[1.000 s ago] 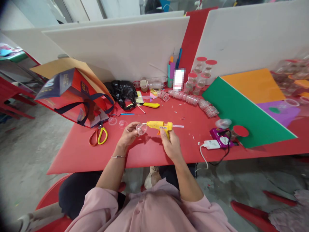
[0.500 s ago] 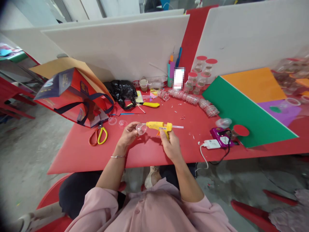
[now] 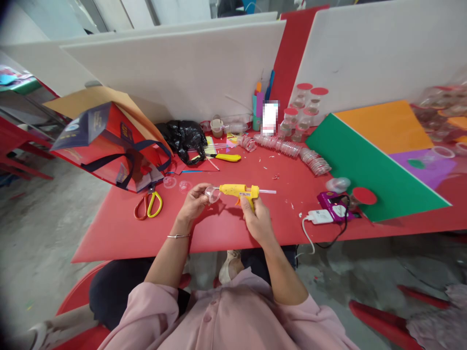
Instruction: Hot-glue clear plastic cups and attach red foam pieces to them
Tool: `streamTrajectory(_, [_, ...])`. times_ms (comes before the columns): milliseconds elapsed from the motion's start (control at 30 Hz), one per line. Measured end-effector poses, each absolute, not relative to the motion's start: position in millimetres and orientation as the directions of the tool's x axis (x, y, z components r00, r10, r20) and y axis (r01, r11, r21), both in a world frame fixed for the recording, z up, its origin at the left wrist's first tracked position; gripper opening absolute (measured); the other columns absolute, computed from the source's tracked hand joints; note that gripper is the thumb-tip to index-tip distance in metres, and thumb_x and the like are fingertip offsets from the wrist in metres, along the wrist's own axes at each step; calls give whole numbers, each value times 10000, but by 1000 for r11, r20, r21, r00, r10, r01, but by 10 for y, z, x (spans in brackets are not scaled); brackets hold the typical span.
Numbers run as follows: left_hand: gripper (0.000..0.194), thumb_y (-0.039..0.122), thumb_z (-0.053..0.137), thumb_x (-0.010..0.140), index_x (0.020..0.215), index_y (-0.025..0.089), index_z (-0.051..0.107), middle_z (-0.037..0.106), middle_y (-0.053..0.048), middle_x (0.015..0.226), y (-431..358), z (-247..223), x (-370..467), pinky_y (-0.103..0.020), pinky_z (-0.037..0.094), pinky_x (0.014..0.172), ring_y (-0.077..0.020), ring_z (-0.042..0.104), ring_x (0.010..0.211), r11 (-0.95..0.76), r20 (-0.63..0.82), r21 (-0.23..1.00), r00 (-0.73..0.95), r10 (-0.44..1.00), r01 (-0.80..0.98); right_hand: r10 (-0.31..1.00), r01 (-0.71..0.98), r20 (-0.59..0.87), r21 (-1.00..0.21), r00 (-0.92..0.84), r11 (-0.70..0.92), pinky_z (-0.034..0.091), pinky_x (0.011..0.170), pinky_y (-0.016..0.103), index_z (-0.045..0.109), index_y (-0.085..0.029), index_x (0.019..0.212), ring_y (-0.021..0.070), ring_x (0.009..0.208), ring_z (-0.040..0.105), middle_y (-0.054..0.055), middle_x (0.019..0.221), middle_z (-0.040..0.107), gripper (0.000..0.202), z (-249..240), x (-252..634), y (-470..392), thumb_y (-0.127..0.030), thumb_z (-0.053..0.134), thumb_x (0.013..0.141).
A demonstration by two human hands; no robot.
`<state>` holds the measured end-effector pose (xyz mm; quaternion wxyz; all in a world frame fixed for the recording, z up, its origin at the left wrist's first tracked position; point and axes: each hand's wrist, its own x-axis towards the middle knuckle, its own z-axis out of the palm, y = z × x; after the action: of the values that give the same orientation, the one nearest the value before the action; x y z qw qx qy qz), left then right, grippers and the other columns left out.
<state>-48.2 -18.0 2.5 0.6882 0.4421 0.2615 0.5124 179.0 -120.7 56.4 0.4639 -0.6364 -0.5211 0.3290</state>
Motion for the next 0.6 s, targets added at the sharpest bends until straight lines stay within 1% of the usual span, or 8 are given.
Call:
streamTrajectory(100, [476, 322, 923, 680, 1094, 202, 723, 748, -37, 935, -175, 16, -482, -287, 574, 694, -149, 694, 764, 77, 93, 881, 331, 939, -467, 971, 352, 63, -936, 229, -23, 417, 582, 308, 575, -237, 929, 177, 598, 576, -9, 653, 584, 397, 548, 1780, -1209, -621, 490, 982])
streamTrajectory(167, [480, 312, 921, 686, 1108, 204, 718, 760, -54, 1001, -175, 13, -480, -289, 575, 711, -155, 704, 795, 82, 92, 874, 329, 940, -479, 971, 344, 72, -939, 226, -10, 422, 591, 308, 572, -239, 919, 173, 603, 575, -10, 669, 584, 383, 537, 1773, -1213, -610, 497, 982])
streamTrajectory(267, [523, 301, 915, 696, 1165, 208, 703, 760, -97, 1128, -176, 10, -478, -310, 577, 742, -179, 721, 850, 106, 82, 867, 349, 934, -487, 973, 339, 71, -941, 218, -8, 427, 597, 308, 598, -236, 966, 172, 607, 570, -11, 676, 580, 377, 529, 1762, -1221, -600, 500, 984])
streamTrajectory(333, [545, 296, 913, 700, 1193, 203, 699, 759, -115, 1150, -175, 1, -479, -311, 573, 738, -188, 726, 856, 117, 77, 868, 364, 928, -483, 976, 339, 63, -941, 210, -12, 431, 600, 309, 610, -231, 1001, 172, 603, 569, -11, 671, 579, 387, 524, 1755, -1224, -601, 497, 987])
streamTrajectory(467, [510, 288, 900, 715, 1178, 188, 710, 774, -111, 1076, -166, -35, -484, -272, 550, 650, -174, 721, 783, 105, 90, 867, 361, 928, -487, 977, 343, 59, -939, 207, -16, 436, 614, 307, 610, -225, 1013, 170, 602, 572, -15, 661, 578, 398, 501, 1750, -1222, -604, 490, 993])
streamTrajectory(600, [478, 288, 891, 725, 1156, 194, 708, 771, -68, 962, -155, -53, -486, -263, 554, 604, -169, 717, 728, 104, 88, 868, 358, 930, -485, 978, 328, 58, -945, 200, -11, 428, 603, 298, 599, -220, 987, 166, 600, 575, -16, 662, 580, 406, 478, 1751, -1222, -611, 489, 991])
